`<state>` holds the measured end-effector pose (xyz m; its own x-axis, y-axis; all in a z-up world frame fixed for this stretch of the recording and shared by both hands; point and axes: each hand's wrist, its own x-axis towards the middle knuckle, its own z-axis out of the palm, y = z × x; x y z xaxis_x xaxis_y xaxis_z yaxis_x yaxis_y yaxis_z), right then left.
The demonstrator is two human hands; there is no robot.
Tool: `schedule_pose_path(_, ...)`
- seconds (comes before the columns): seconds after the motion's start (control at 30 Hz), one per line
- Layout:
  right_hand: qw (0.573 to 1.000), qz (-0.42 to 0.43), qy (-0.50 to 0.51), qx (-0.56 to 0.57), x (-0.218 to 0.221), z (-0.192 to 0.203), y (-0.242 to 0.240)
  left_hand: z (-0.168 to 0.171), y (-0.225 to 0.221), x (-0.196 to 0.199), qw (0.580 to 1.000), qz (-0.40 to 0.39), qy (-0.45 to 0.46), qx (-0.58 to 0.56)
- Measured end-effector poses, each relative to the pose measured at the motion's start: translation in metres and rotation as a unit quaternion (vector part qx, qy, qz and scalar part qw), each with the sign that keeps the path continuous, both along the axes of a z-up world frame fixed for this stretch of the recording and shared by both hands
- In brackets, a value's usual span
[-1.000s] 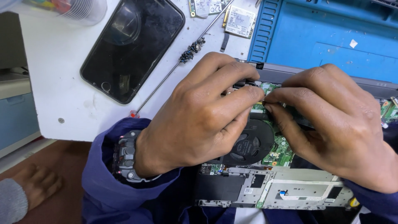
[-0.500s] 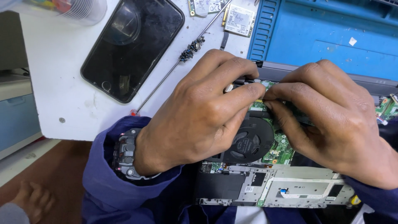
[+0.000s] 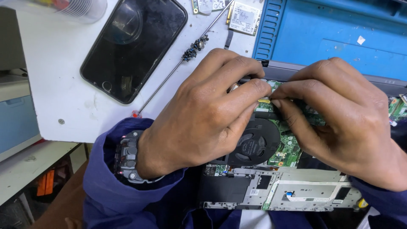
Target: Installing a motherboard into a laptop chassis and connecting internal ribbon cables.
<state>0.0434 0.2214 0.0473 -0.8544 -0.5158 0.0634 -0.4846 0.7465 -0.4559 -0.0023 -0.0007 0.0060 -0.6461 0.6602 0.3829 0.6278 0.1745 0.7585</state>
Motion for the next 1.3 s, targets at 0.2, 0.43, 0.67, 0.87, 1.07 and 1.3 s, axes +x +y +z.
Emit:
schedule_pose_path(0.2, 1.000, -0.007, -0.023, 0.008, 0.000, 0.005, -0.001, 0.000, 0.001, 0.000, 1.000, 0.007, 0.009, 0.011)
schedule_pose_path(0.43, 0.999, -0.026, 0.004, 0.045, 0.007, 0.003, -0.007, 0.001, 0.002, 0.000, 1.000, 0.011, 0.009, 0.021)
schedule_pose_path(0.67, 0.977, -0.006, 0.129, 0.173, 0.018, -0.002, -0.013, -0.002, 0.001, 0.002, 0.999, 0.023, 0.008, 0.036)
schedule_pose_path(0.87, 0.978, -0.012, 0.092, 0.186, 0.016, -0.001, -0.017, -0.005, -0.001, 0.004, 0.998, 0.031, 0.010, 0.052)
schedule_pose_path(1.07, 0.989, -0.022, 0.064, 0.135, 0.015, -0.001, -0.022, -0.006, -0.001, 0.003, 0.998, 0.028, 0.005, 0.048)
schedule_pose_path(1.3, 0.990, -0.045, 0.074, 0.115, 0.025, 0.000, -0.020, -0.007, -0.001, 0.004, 0.999, 0.027, 0.013, 0.046)
